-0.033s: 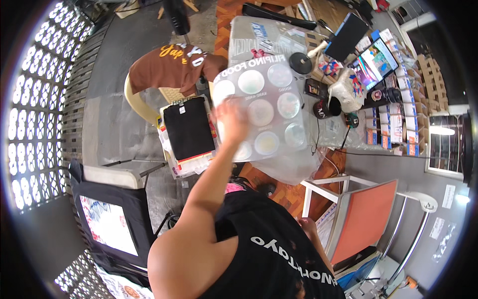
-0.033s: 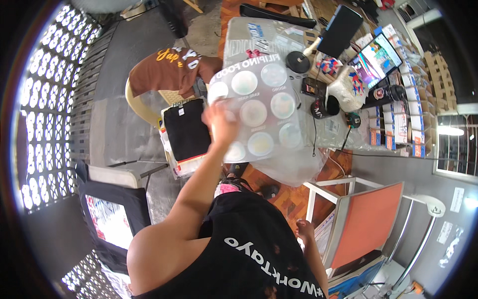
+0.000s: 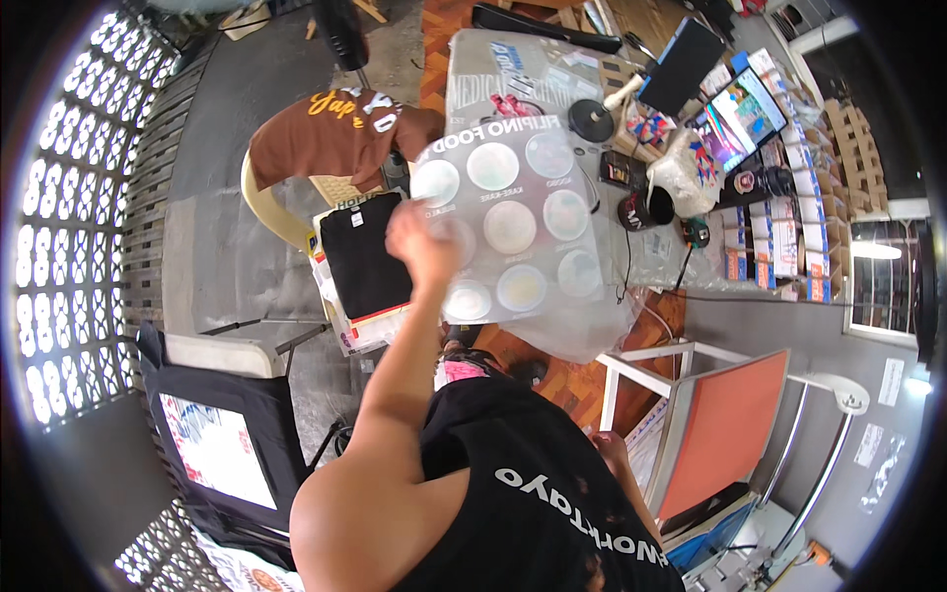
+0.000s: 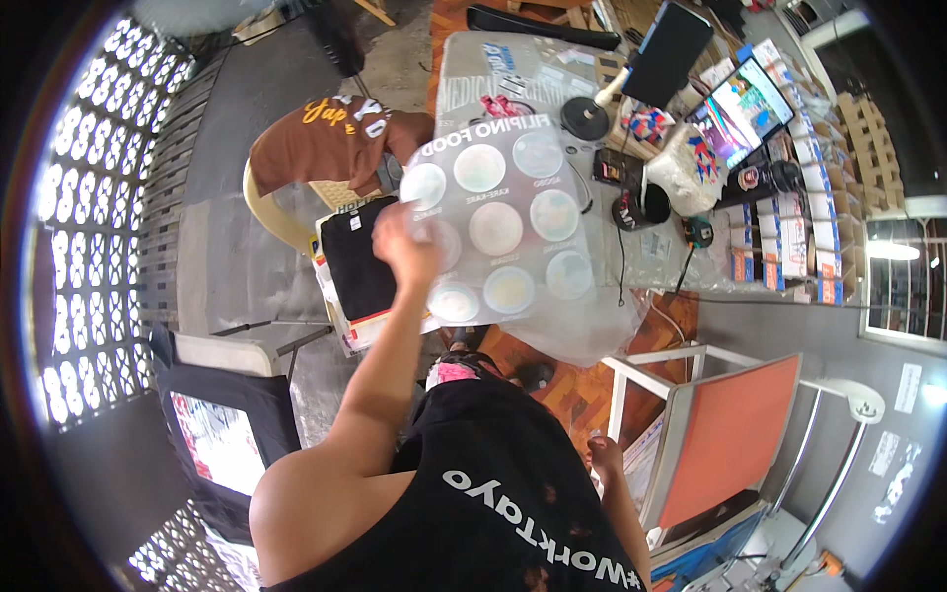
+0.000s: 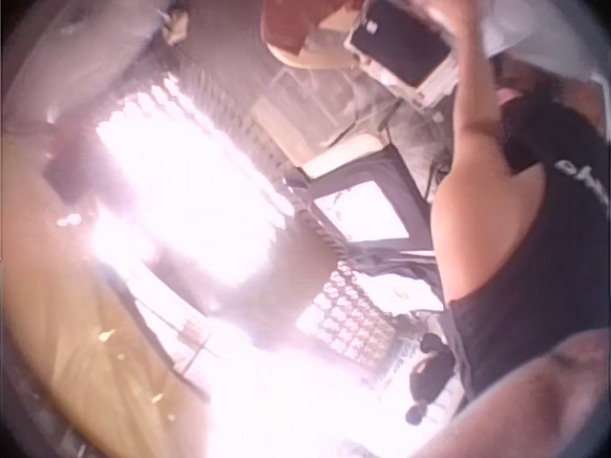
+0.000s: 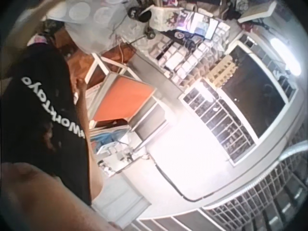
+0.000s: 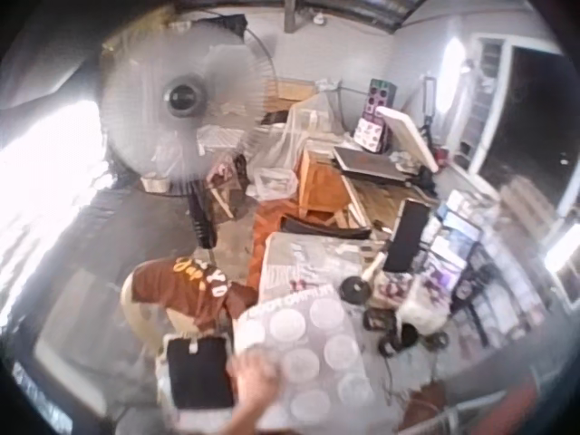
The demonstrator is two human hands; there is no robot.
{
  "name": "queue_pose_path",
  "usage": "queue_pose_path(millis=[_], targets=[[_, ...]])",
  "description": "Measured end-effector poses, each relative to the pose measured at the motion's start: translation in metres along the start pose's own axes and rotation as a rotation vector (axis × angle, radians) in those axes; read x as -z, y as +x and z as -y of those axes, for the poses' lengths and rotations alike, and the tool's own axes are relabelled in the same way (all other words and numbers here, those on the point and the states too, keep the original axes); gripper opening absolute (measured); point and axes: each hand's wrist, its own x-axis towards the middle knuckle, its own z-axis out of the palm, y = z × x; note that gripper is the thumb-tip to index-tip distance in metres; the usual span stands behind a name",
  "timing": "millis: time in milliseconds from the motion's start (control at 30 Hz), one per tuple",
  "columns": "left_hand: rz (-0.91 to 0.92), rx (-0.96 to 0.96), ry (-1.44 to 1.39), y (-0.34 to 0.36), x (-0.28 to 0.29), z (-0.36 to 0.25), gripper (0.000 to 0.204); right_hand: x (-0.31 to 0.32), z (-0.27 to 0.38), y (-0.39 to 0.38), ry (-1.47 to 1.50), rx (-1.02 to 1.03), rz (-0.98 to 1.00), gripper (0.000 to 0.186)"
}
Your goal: The person places black t-shirts onto a heat press, aligns printed vinyl designs, and operates the press to apply the graphics. They handle multiple shirts and designs, including a cat graphic and an 'ADOBO' text design, then stack the finished shirts.
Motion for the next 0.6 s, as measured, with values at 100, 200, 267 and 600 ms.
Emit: queue_pose_path(millis=[100, 200, 267, 600], targets=[[0.066, 0.903, 0.075, -0.026, -0.007, 0.153, 0.058, -0.001, 0.015, -0.02, -0.156, 0.019, 0.065, 0.027], [0.076, 1.733, -0.473, -0.086, -0.03, 0.255, 0.067, -0.03, 0.011, 0.011, -0.274, 0.201, 0.018, 0.03], [0.041, 1.84, -0.686, -0.105, -0.037, 0.272, 0.075, -0.048, 0.047, 0.032, -0.498, 0.217, -0.094, 0.053], [0.371, 1.694, -0.853, -0.112, -0.009, 0.186, 0.085, -0.129, 0.301, 0.091, -0.932, 1.058, -0.129, 0.071]])
